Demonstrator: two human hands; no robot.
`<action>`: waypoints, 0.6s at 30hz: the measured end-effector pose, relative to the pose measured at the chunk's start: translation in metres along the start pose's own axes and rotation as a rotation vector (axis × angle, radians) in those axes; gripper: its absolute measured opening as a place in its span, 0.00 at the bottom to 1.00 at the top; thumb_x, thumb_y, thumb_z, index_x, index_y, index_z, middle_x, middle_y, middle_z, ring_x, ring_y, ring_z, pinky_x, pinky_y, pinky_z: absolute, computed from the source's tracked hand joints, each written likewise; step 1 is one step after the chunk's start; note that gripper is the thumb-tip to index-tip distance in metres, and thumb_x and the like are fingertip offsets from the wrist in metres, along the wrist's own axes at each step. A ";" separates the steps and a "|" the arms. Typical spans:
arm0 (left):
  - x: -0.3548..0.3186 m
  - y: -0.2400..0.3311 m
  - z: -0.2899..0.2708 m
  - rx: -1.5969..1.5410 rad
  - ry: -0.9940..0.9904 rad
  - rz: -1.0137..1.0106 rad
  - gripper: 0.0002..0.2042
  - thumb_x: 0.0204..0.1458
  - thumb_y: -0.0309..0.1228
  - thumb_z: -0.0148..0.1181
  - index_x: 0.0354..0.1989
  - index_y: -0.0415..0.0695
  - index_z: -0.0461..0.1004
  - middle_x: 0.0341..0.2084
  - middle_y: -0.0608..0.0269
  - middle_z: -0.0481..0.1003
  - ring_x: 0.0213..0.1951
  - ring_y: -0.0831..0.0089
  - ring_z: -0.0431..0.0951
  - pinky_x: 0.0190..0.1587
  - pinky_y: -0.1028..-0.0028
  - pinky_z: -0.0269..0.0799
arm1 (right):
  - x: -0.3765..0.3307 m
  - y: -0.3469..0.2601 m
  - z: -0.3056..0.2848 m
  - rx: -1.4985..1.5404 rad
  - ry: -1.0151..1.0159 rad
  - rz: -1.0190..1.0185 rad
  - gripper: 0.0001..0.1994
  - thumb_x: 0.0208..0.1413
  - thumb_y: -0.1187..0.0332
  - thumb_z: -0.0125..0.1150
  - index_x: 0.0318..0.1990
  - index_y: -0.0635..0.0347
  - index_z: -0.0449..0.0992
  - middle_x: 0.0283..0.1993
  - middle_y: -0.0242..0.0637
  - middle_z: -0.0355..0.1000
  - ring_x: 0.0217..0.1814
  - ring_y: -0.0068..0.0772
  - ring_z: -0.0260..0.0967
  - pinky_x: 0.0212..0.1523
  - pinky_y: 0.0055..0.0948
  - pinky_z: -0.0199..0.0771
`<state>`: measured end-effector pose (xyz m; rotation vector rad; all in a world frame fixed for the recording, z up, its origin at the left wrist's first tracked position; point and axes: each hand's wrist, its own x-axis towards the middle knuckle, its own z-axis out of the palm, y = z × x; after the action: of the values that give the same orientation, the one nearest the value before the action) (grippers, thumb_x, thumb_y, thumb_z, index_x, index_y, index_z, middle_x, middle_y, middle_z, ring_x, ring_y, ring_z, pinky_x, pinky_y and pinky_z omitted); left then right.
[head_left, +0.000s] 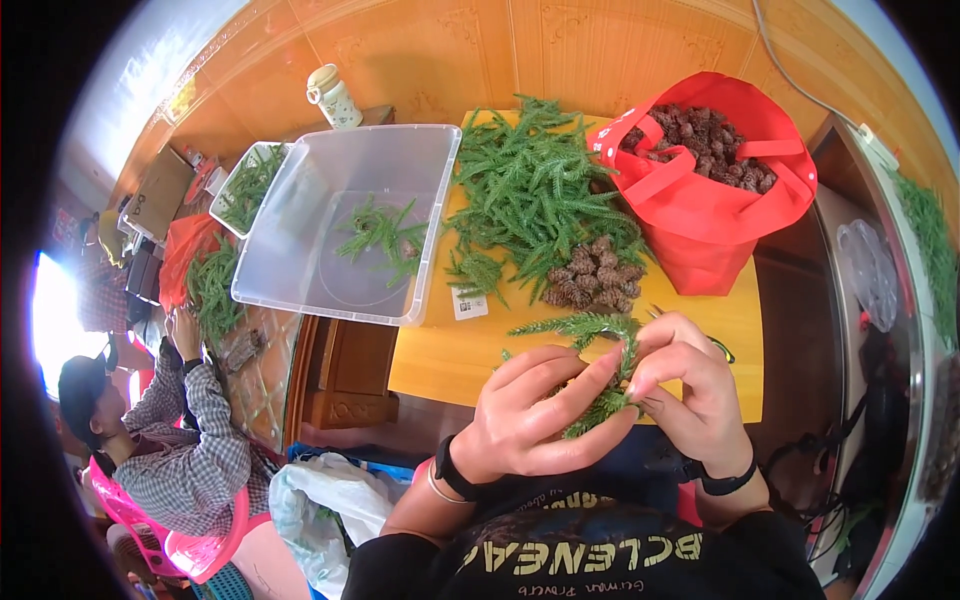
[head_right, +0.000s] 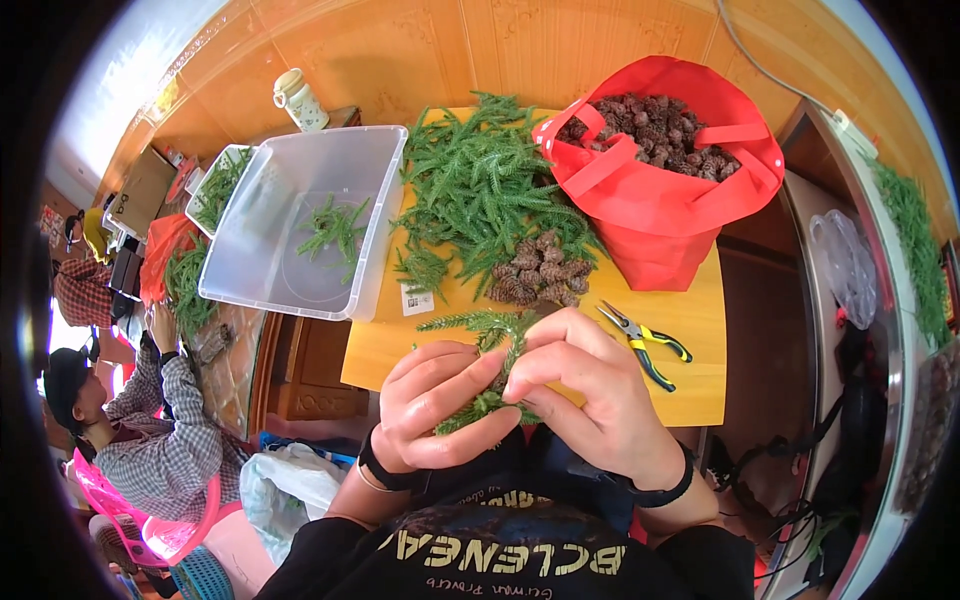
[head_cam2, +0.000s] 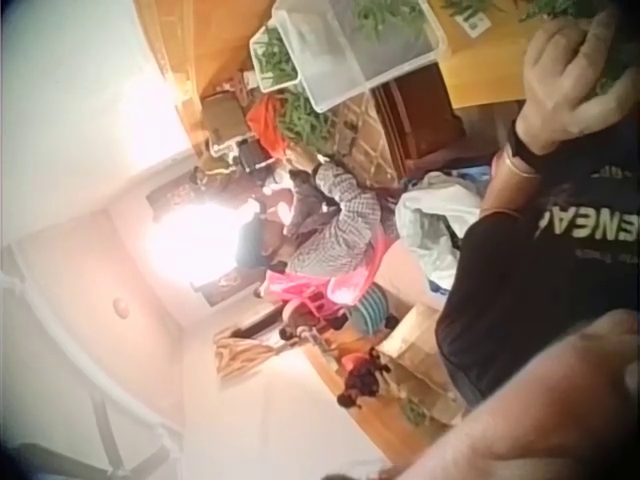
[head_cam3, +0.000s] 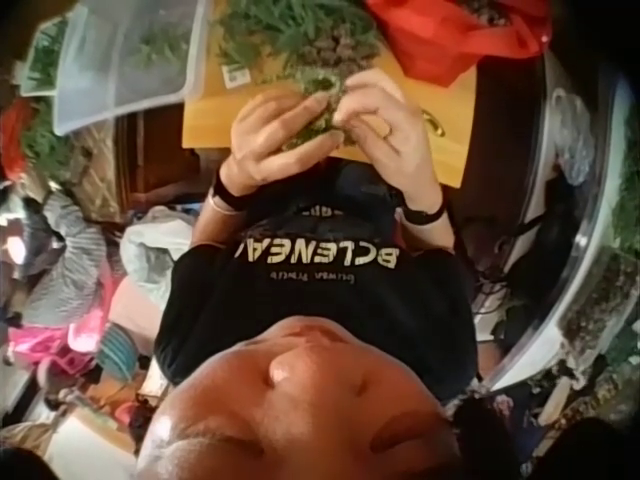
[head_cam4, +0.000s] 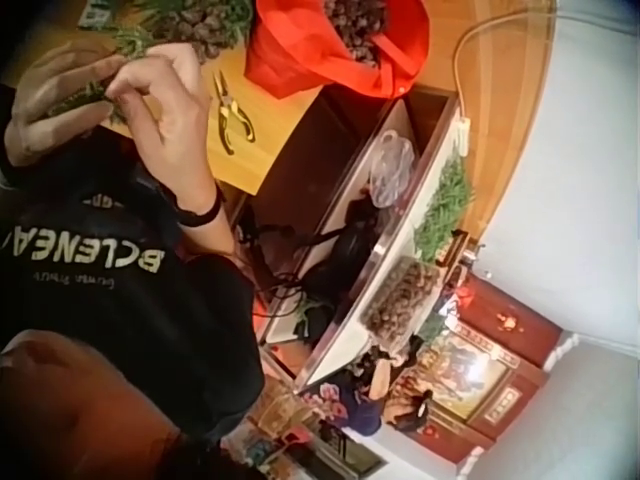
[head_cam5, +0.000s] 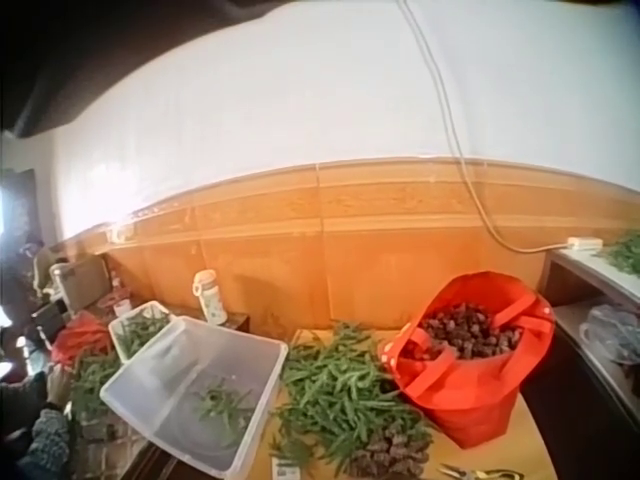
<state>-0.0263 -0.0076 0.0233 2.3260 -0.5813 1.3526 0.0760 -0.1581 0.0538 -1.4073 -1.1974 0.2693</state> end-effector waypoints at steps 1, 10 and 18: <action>0.001 0.000 -0.001 -0.001 -0.001 0.000 0.19 0.32 0.27 0.66 0.37 0.51 0.73 0.39 0.53 0.72 0.29 0.63 0.76 0.32 0.67 0.75 | -0.001 -0.001 0.000 -0.057 0.040 -0.013 0.03 0.47 0.75 0.61 0.28 0.59 0.72 0.31 0.33 0.66 0.33 0.30 0.63 0.34 0.25 0.64; -0.004 -0.004 0.001 -0.561 -0.162 -0.477 0.18 0.36 0.17 0.61 0.40 0.45 0.71 0.38 0.55 0.72 0.33 0.63 0.73 0.35 0.71 0.71 | 0.006 0.000 -0.002 -0.278 0.039 -0.076 0.08 0.39 0.82 0.60 0.27 0.62 0.70 0.27 0.35 0.67 0.31 0.29 0.65 0.35 0.25 0.65; -0.023 0.008 0.033 -0.756 0.132 -0.656 0.19 0.38 0.25 0.67 0.37 0.44 0.64 0.32 0.56 0.69 0.32 0.64 0.71 0.33 0.72 0.67 | -0.001 0.003 0.007 0.001 0.016 0.201 0.07 0.44 0.84 0.55 0.31 0.65 0.68 0.28 0.32 0.66 0.26 0.17 0.63 0.28 0.17 0.64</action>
<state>-0.0168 -0.0281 -0.0111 1.5784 -0.1899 0.7749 0.0717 -0.1538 0.0489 -1.5282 -1.0430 0.3978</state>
